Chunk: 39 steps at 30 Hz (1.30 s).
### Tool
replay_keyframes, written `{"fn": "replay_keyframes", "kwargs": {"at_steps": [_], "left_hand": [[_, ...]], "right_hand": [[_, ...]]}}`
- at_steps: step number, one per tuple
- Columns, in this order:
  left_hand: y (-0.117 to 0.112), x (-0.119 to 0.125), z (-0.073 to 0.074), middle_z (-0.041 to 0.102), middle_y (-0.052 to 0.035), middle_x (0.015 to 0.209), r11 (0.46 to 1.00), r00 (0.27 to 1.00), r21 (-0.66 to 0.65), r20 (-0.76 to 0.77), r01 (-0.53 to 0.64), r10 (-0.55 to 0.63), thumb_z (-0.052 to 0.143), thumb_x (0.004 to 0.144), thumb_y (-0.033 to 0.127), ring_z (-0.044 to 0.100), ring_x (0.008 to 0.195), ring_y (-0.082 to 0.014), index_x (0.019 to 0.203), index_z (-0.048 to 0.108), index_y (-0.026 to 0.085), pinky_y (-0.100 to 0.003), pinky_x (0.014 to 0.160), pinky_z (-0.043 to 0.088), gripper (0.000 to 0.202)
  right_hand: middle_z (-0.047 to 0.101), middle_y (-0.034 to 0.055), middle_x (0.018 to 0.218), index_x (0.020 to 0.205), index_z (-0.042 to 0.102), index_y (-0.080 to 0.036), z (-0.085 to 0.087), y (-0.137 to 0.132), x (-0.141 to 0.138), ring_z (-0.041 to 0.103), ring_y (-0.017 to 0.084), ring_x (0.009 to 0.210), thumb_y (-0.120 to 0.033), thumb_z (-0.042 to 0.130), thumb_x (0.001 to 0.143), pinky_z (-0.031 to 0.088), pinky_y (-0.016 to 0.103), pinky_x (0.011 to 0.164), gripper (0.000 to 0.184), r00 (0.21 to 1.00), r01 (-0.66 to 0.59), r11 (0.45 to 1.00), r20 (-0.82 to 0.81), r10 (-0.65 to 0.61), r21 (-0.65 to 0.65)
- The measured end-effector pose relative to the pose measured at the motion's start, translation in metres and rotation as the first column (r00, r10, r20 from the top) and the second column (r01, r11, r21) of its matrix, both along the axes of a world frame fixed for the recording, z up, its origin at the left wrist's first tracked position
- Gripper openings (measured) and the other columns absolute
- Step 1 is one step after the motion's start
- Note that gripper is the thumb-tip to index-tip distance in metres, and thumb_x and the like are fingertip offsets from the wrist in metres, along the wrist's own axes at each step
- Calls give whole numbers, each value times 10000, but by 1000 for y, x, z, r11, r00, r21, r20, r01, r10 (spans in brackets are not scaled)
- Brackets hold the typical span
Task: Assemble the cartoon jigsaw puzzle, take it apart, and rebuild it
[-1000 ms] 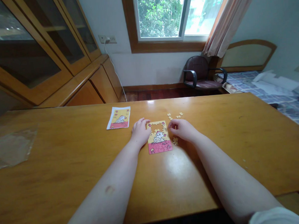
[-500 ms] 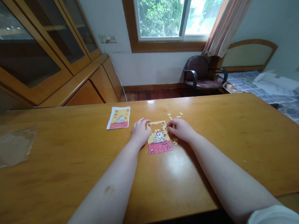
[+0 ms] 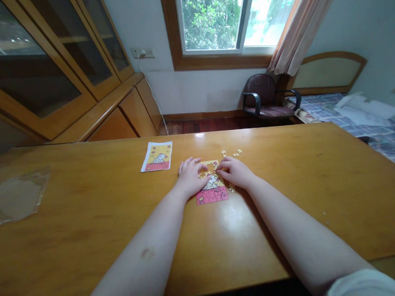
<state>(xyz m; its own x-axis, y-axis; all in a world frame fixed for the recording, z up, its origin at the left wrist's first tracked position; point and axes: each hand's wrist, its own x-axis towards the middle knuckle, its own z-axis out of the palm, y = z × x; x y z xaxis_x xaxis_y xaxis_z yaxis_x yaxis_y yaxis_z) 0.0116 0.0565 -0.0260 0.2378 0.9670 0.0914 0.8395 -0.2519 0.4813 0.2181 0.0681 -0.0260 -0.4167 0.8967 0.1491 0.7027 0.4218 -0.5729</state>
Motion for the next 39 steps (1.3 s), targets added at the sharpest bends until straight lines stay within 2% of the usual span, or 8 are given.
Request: {"fn": "replay_keyframes", "kwargs": {"at_steps": [8, 17, 29, 39], "left_hand": [[0, 1, 4, 543, -31, 1343, 1000, 1000, -27, -14, 5, -5, 658, 723, 417, 334, 1354, -313, 950, 699, 304, -553, 1151, 163, 257], [0, 1, 2, 552, -33, 1331, 1000, 1000, -19, -15, 14, -14, 653, 726, 428, 334, 1352, -309, 962, 705, 299, -545, 1150, 173, 274], [0, 1, 1, 563, -34, 1321, 1000, 1000, -11, -12, 21, -21, 648, 725, 434, 345, 1344, -313, 962, 704, 297, -551, 1142, 185, 279], [0, 1, 2, 570, -41, 1312, 1000, 1000, -4, -5, 24, -24, 643, 733, 425, 354, 1338, -313, 956, 706, 293, -557, 1139, 187, 267]], "right_hand": [[633, 43, 953, 876, 712, -204, 6, 0, 0, 599, 161, 888, -272, 580, 849, 445, 264, 829, 151, 993, 103, 994, 56, -105, 24], [626, 33, 958, 885, 718, -218, -1, 0, -5, 607, 145, 843, -258, 636, 815, 450, 255, 796, 115, 997, 50, 999, 53, -50, 15], [616, 30, 933, 873, 712, -213, -1, -2, -10, 585, 128, 773, -269, 639, 830, 438, 247, 725, 101, 999, 22, 999, 44, -23, 36], [625, 38, 940, 883, 717, -208, 1, -3, -11, 600, 150, 821, -226, 606, 830, 448, 266, 766, 124, 999, 28, 997, 16, -29, 68]]}}
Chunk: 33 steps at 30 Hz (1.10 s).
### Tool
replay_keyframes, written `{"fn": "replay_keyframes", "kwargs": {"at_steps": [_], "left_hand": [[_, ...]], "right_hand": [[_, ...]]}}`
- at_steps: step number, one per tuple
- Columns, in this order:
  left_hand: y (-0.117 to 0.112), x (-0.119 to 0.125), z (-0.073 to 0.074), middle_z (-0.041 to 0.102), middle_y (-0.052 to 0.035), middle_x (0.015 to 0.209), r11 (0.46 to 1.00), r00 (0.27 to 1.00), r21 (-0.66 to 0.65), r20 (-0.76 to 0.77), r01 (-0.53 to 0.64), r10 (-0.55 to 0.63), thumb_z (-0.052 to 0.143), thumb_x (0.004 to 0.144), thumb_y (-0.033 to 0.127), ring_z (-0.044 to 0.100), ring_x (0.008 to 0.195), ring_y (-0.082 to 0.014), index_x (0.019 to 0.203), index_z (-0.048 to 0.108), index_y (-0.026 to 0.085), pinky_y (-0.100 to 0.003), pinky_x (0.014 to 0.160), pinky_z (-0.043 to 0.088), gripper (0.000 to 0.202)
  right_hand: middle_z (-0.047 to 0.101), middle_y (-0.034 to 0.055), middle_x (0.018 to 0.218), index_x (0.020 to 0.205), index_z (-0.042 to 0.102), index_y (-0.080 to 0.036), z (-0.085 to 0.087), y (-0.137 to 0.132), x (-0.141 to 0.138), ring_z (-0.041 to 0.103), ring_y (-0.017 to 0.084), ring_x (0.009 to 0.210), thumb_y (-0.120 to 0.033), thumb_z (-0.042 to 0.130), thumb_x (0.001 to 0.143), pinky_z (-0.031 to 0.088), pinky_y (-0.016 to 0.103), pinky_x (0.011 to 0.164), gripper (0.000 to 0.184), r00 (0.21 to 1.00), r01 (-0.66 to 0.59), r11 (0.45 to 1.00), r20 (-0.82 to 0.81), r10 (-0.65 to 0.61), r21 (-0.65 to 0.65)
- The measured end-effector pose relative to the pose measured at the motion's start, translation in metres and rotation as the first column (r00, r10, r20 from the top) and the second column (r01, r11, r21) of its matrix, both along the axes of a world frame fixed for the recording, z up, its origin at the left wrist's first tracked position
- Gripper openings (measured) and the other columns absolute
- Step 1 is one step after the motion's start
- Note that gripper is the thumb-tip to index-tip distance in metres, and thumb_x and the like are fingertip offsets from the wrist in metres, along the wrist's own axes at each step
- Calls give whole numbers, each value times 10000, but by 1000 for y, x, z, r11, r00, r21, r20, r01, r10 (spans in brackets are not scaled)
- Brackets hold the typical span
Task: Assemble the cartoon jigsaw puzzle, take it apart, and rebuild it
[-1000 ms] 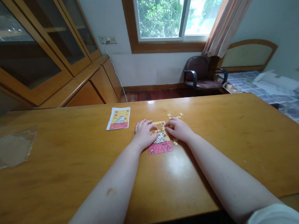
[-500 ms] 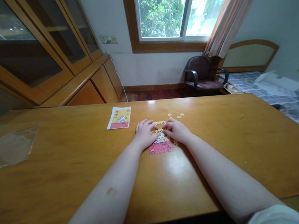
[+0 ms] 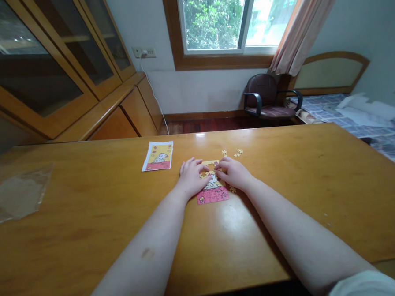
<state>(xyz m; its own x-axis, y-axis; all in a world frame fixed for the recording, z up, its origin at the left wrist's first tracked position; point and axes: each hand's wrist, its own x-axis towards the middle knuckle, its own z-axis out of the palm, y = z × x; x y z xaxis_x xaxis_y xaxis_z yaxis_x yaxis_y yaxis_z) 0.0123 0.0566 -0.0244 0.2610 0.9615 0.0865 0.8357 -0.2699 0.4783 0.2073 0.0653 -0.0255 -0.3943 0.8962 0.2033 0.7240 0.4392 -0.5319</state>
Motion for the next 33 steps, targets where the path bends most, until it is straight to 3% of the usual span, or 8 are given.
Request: {"fn": "replay_keyframes", "kwargs": {"at_steps": [7, 12, 19, 21, 24, 33], "left_hand": [[0, 0, -1, 572, -32, 1301, 1000, 1000, 22, 12, 18, -18, 608, 764, 393, 361, 1330, -303, 963, 715, 311, -557, 1135, 202, 241], [0, -1, -2, 572, -30, 1303, 999, 1000, 21, 10, 27, -27, 612, 763, 395, 368, 1323, -304, 1015, 713, 332, -562, 1132, 205, 279], [3, -3, -5, 570, -27, 1305, 999, 999, 37, 33, 1, -2, 602, 770, 380, 386, 1312, -292, 999, 712, 313, -524, 1130, 248, 263], [4, -3, -6, 577, -32, 1292, 999, 999, 42, 32, -5, 4, 607, 768, 383, 397, 1303, -294, 994, 715, 308, -506, 1124, 270, 261], [4, -3, -6, 587, -38, 1278, 999, 999, 44, 31, -12, 10, 609, 769, 390, 408, 1291, -293, 989, 717, 298, -484, 1115, 293, 262], [4, -2, -5, 585, -43, 1281, 999, 999, 35, 33, -21, 20, 615, 763, 386, 418, 1283, -285, 1004, 712, 284, -467, 1115, 297, 279]], "right_hand": [[620, 39, 933, 826, 737, -216, -2, 0, 3, 603, 147, 825, -151, 585, 797, 457, 263, 789, 168, 997, -79, 997, -6, 79, 16], [637, 43, 944, 867, 730, -210, 6, 0, 5, 600, 154, 845, -173, 566, 814, 445, 265, 799, 177, 999, -38, 999, 3, 38, -14], [669, 14, 808, 861, 713, -200, 29, -2, 26, 564, 137, 716, -203, 596, 769, 410, 245, 664, 148, 994, -39, 964, 92, 65, -262], [662, -2, 757, 830, 708, -199, 35, -4, 32, 555, 131, 669, -242, 661, 715, 394, 237, 613, 131, 991, -46, 917, 98, 93, -396], [643, -22, 710, 843, 705, -210, 39, -8, 37, 550, 128, 617, -284, 751, 608, 370, 233, 556, 250, 984, -35, 834, 126, 124, -551], [615, -35, 644, 728, 684, -213, 33, -9, 34, 531, 122, 568, -213, 732, 575, 339, 227, 514, 160, 988, -46, 817, 96, 123, -575]]}}
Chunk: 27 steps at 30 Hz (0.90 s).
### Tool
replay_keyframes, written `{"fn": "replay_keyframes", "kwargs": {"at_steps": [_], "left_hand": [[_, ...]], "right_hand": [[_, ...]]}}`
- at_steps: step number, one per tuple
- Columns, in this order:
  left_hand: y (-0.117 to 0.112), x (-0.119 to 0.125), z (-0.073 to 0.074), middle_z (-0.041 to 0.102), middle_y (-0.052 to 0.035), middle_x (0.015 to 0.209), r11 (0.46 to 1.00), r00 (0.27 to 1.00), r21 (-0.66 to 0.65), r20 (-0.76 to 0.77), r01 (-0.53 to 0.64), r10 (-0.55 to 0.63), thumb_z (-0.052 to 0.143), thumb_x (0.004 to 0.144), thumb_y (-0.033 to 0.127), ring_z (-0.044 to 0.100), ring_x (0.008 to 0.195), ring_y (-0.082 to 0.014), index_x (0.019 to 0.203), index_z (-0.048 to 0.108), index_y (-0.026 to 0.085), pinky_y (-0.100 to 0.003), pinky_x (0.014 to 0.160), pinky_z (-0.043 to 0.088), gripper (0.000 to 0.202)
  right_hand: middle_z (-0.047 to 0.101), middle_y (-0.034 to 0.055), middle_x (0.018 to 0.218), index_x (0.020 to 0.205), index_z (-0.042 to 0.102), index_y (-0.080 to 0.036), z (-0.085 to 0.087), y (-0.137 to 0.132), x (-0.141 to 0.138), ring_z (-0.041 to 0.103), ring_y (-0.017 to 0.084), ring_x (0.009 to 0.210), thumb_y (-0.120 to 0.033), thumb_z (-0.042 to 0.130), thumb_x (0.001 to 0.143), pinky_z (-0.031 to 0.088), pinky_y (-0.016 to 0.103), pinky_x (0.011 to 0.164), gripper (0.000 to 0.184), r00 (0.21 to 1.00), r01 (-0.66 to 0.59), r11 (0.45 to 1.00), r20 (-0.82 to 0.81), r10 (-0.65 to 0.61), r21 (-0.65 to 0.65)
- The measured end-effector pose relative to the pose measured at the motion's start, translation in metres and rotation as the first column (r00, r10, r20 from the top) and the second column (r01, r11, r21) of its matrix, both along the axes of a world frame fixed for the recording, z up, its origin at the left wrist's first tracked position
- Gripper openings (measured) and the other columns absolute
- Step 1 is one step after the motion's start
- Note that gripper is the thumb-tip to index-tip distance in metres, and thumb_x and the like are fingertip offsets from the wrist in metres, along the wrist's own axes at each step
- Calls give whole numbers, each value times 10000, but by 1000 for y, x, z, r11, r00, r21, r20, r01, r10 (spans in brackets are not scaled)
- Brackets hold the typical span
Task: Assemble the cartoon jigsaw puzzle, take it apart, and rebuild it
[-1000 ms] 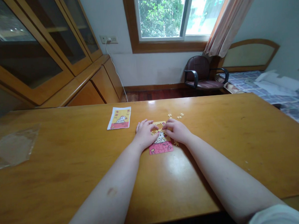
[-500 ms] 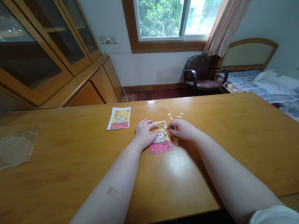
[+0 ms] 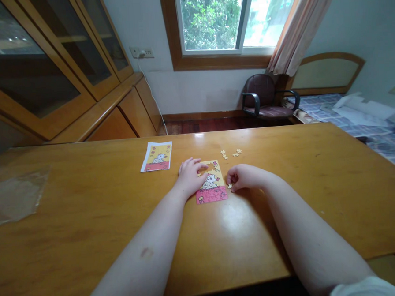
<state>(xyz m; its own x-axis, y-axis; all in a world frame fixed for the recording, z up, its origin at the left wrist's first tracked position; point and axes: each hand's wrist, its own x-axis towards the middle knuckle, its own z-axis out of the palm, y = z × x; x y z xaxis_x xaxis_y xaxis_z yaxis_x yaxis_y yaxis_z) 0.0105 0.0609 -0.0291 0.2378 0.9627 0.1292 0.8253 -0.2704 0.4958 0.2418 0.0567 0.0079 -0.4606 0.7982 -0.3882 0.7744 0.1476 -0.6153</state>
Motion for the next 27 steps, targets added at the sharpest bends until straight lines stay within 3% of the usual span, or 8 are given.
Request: {"fn": "replay_keyframes", "kwargs": {"at_steps": [6, 11, 15, 20, 27], "left_hand": [[1, 0, -1, 589, -46, 1278, 1000, 1000, -2, 15, -7, 7, 610, 764, 369, 424, 1280, -280, 1014, 711, 276, -457, 1120, 297, 285], [3, -1, -4, 593, -46, 1273, 1000, 998, 9, 54, -17, 17, 583, 762, 321, 435, 1270, -266, 1019, 710, 266, -458, 1116, 307, 292], [3, -1, -3, 603, -52, 1263, 999, 995, 12, 87, -48, 47, 542, 768, 254, 452, 1256, -255, 1010, 713, 244, -444, 1119, 311, 298], [2, 0, 1, 609, -48, 1258, 999, 994, 2, 103, -43, 42, 540, 753, 243, 458, 1251, -258, 1011, 710, 241, -446, 1115, 321, 309], [4, -4, 1, 641, -41, 1191, 992, 982, 31, 149, -120, 114, 493, 748, 181, 487, 1224, -246, 956, 709, 240, -432, 1102, 344, 305]], "right_hand": [[628, -30, 638, 701, 668, -181, 3, -1, 0, 523, 112, 599, -256, 714, 641, 367, 222, 563, 106, 987, 37, 999, -156, -35, 12], [662, -6, 739, 780, 688, -166, -9, -2, -17, 543, 107, 645, -246, 700, 697, 406, 225, 617, 116, 942, 177, 978, -309, -135, 113], [656, -5, 748, 879, 715, -181, -15, -2, -29, 530, 103, 618, -256, 690, 733, 406, 226, 609, 166, 955, 204, 964, -252, -157, 172], [661, 18, 784, 945, 707, -186, -8, 4, -17, 541, 125, 660, -282, 621, 798, 413, 247, 641, 195, 953, 296, 885, -171, -249, 359], [699, 21, 756, 810, 712, -201, -7, 14, 15, 600, 145, 662, -205, 652, 734, 408, 239, 606, 96, 964, 243, 926, 31, -263, 289]]}}
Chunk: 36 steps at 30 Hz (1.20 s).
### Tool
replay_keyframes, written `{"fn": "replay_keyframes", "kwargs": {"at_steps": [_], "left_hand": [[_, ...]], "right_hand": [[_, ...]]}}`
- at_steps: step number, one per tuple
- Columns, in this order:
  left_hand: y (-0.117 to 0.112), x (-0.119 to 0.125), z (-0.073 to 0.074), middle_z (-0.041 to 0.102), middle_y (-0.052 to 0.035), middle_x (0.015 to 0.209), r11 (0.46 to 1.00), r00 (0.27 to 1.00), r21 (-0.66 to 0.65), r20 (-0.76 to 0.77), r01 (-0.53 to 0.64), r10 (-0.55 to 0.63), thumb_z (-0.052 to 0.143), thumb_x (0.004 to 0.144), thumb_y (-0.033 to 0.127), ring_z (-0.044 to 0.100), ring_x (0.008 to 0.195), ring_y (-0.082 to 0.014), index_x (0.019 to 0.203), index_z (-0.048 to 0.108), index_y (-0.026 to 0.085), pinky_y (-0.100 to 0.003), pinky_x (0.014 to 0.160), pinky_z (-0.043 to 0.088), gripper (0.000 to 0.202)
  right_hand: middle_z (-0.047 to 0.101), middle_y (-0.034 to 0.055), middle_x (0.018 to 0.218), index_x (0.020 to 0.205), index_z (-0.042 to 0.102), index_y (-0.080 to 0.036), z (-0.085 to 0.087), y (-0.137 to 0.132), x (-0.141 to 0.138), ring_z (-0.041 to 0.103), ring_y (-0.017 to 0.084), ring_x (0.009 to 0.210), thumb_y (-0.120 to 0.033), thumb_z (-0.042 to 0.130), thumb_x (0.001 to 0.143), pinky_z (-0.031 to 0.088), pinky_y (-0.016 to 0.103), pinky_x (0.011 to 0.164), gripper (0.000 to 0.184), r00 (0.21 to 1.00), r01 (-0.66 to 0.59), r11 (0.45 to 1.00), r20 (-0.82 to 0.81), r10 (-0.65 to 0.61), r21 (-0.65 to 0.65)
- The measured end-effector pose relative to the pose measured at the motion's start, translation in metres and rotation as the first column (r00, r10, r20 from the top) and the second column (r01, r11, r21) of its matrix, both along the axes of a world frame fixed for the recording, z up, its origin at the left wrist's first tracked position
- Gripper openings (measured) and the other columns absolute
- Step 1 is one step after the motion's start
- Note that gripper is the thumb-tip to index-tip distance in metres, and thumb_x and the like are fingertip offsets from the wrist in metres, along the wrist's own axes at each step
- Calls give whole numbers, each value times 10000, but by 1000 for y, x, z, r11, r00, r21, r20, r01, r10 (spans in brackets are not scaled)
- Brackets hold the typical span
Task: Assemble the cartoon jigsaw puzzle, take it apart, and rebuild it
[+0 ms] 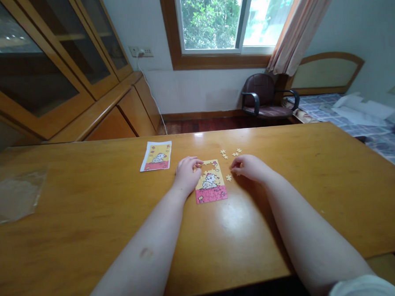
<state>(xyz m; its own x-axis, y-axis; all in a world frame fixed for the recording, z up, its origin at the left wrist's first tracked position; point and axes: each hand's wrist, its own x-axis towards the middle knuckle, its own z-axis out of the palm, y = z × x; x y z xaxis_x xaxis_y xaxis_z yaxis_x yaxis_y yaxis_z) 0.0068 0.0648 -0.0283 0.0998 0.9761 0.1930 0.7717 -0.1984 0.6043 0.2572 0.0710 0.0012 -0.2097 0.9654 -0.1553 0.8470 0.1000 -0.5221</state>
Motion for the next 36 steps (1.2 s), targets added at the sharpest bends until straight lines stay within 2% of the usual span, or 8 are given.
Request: {"fn": "replay_keyframes", "kwargs": {"at_steps": [5, 8, 11, 16, 21, 24, 29, 36], "left_hand": [[3, -4, -4, 641, -55, 1182, 998, 997, 11, 21, -69, 69, 499, 755, 196, 505, 1206, -245, 953, 703, 225, -416, 1095, 353, 285], [3, -4, -4, 648, -53, 1165, 997, 998, 24, 20, -68, 67, 498, 758, 192, 526, 1177, -232, 936, 703, 228, -402, 1079, 372, 274], [3, -4, -4, 652, -43, 1155, 997, 998, 29, 22, -66, 66, 499, 756, 186, 534, 1164, -226, 925, 701, 238, -398, 1069, 383, 269], [3, -4, -4, 650, -39, 1156, 997, 997, 22, 23, -69, 68, 499, 753, 190, 531, 1168, -227, 932, 698, 241, -406, 1070, 384, 272], [4, -5, -5, 650, -49, 1162, 997, 997, 18, 32, -71, 71, 490, 752, 186, 531, 1168, -225, 932, 701, 234, -404, 1071, 381, 281], [4, -5, -5, 650, -50, 1160, 997, 997, 18, 46, -70, 69, 492, 749, 185, 535, 1163, -228, 933, 702, 228, -403, 1068, 384, 283], [4, -5, -3, 653, -44, 1149, 996, 994, 7, 71, -87, 86, 498, 747, 193, 547, 1148, -229, 931, 702, 232, -402, 1054, 401, 277], [3, -4, -2, 666, -44, 1119, 995, 993, 14, 72, -94, 93, 501, 749, 184, 555, 1130, -224, 908, 704, 226, -390, 1045, 402, 261]], "right_hand": [[697, 58, 766, 736, 694, -201, -1, 4, 14, 598, 183, 665, -301, 694, 702, 376, 264, 554, 106, 969, 108, 993, 217, -115, 43], [691, 59, 730, 716, 693, -201, -2, 4, 14, 596, 186, 631, -370, 757, 643, 371, 270, 537, 196, 969, 87, 996, 233, -79, -24], [682, 42, 687, 703, 696, -204, -3, 3, 11, 590, 179, 589, -353, 793, 599, 368, 271, 525, 205, 976, 56, 994, 216, -36, -88], [677, 15, 662, 676, 676, -204, -4, 1, 8, 582, 161, 570, -302, 798, 587, 361, 258, 514, 180, 991, -22, 985, 125, 43, -168], [662, -1, 644, 673, 656, -199, -2, 0, 10, 568, 153, 571, -303, 808, 562, 359, 252, 519, 215, 997, -34, 980, 68, 48, -194], [667, -9, 666, 686, 656, -195, -2, 0, 10, 572, 144, 599, -280, 780, 590, 383, 244, 552, 179, 998, -61, 975, -30, 56, -212], [673, 2, 727, 742, 671, -177, -2, -4, -4, 564, 123, 640, -219, 662, 696, 411, 233, 611, 63, 973, -41, 996, -229, 21, -85], [639, -9, 705, 843, 689, -171, -11, -13, -38, 501, 105, 602, -262, 616, 750, 384, 222, 579, 149, 917, -53, 998, -396, 54, 13]]}}
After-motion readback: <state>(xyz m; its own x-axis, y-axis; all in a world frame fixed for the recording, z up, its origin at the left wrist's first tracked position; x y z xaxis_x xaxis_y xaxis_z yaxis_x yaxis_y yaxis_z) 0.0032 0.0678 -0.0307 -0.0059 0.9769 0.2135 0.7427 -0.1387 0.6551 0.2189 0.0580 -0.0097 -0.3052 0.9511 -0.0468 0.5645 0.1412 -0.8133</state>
